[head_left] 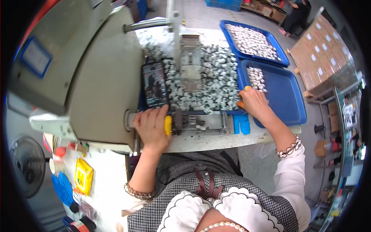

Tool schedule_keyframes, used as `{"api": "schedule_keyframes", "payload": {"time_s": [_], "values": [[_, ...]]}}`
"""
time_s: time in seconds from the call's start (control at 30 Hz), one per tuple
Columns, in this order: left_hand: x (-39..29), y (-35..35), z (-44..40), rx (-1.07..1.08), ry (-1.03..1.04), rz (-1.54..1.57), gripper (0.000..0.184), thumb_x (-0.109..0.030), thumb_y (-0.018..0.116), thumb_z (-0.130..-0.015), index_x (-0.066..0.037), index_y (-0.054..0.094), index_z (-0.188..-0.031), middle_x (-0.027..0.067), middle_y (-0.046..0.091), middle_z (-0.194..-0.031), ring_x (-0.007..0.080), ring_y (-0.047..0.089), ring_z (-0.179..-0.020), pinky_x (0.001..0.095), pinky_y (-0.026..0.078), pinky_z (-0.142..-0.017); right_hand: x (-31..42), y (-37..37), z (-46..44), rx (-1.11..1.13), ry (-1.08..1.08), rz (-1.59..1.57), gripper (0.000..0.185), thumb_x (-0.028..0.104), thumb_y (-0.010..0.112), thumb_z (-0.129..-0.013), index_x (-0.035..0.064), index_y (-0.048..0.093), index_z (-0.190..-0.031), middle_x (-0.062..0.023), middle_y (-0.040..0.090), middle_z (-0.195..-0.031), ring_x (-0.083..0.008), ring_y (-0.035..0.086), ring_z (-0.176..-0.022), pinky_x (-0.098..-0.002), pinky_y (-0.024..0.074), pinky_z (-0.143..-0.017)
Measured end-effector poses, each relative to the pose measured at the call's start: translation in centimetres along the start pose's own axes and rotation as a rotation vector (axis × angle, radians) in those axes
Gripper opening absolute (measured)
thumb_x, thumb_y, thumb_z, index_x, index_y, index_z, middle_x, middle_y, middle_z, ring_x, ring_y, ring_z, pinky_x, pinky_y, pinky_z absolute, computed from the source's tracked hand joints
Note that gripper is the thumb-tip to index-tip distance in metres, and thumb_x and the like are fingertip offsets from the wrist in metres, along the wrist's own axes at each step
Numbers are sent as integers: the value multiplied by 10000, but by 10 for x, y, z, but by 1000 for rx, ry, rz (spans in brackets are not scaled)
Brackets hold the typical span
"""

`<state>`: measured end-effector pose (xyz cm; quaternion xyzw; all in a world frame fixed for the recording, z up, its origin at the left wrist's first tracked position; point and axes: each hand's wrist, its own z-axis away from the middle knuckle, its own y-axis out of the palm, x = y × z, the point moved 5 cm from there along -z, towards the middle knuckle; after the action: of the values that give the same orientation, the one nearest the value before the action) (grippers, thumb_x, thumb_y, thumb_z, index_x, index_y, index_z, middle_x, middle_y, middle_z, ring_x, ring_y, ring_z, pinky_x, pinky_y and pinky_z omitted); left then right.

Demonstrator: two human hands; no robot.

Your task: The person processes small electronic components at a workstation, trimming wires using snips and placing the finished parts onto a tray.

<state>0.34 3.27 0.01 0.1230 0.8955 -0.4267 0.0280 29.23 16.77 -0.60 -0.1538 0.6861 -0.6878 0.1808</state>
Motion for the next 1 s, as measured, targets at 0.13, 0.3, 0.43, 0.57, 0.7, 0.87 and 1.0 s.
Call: {"api": "schedule_keyframes", "payload": {"time_s": [0.13, 0.3, 0.43, 0.57, 0.7, 0.87, 1.0], "values": [[-5, 6, 0, -28, -29, 60, 498, -115, 606, -648, -111, 602, -1146, 34, 602, -1028, 232, 535, -1003, 432, 293, -950, -6, 2, -1, 27, 25, 45, 203, 215, 736, -734, 49, 679, -836, -144, 596, -828, -336, 649, -785, -440, 524, -675], [-10, 8, -3, -127, -5, 135, 502, -115, 638, -630, -92, 600, -1131, 32, 600, -1003, 233, 543, -974, 423, 327, -934, -2, -27, 14, -168, 32, -150, 236, 190, 750, -739, 44, 697, -917, -147, 659, -858, -294, 659, -759, -382, 527, -680], [-14, 2, -7, -109, -14, 159, 466, -97, 645, -635, -46, 596, -1095, 65, 594, -1021, 250, 528, -981, 449, 335, -965, 58, -61, 25, -109, 58, -623, 227, 96, 724, -752, 26, 698, -966, -123, 675, -796, -178, 639, -668, -283, 505, -638], [-14, -8, -6, -48, -53, 232, 485, -68, 621, -643, -59, 594, -1127, 74, 595, -1066, 263, 532, -1047, 471, 286, -1031, 105, -59, 23, -105, -183, -770, 210, 44, 702, -758, 33, 693, -967, -113, 666, -800, -188, 649, -673, -297, 507, -621], [-10, -16, -1, -112, -39, 157, 485, -91, 639, -637, -28, 590, -1116, 77, 590, -1076, 262, 521, -1081, 515, 251, -1055, 122, -52, 22, -289, -377, -538, 216, 49, 720, -744, 39, 700, -959, -147, 671, -838, -269, 645, -662, -318, 513, -611], [-6, -8, 0, -106, -35, 143, 502, -100, 641, -625, -30, 590, -1119, 77, 587, -1098, 257, 521, -1093, 540, 222, -1066, 117, -41, 20, -157, -213, -792, 202, 52, 715, -756, 32, 701, -957, -130, 675, -830, -255, 649, -658, -313, 514, -610], [-6, -8, -1, -106, -72, 179, 442, -63, 586, -679, -49, 598, -1121, 73, 604, -1089, 242, 540, -1093, 531, 196, -1076, 120, -51, 26, -304, -263, -714, 209, 58, 725, -747, 37, 701, -953, -123, 675, -819, -253, 645, -658, -312, 519, -621]]}}
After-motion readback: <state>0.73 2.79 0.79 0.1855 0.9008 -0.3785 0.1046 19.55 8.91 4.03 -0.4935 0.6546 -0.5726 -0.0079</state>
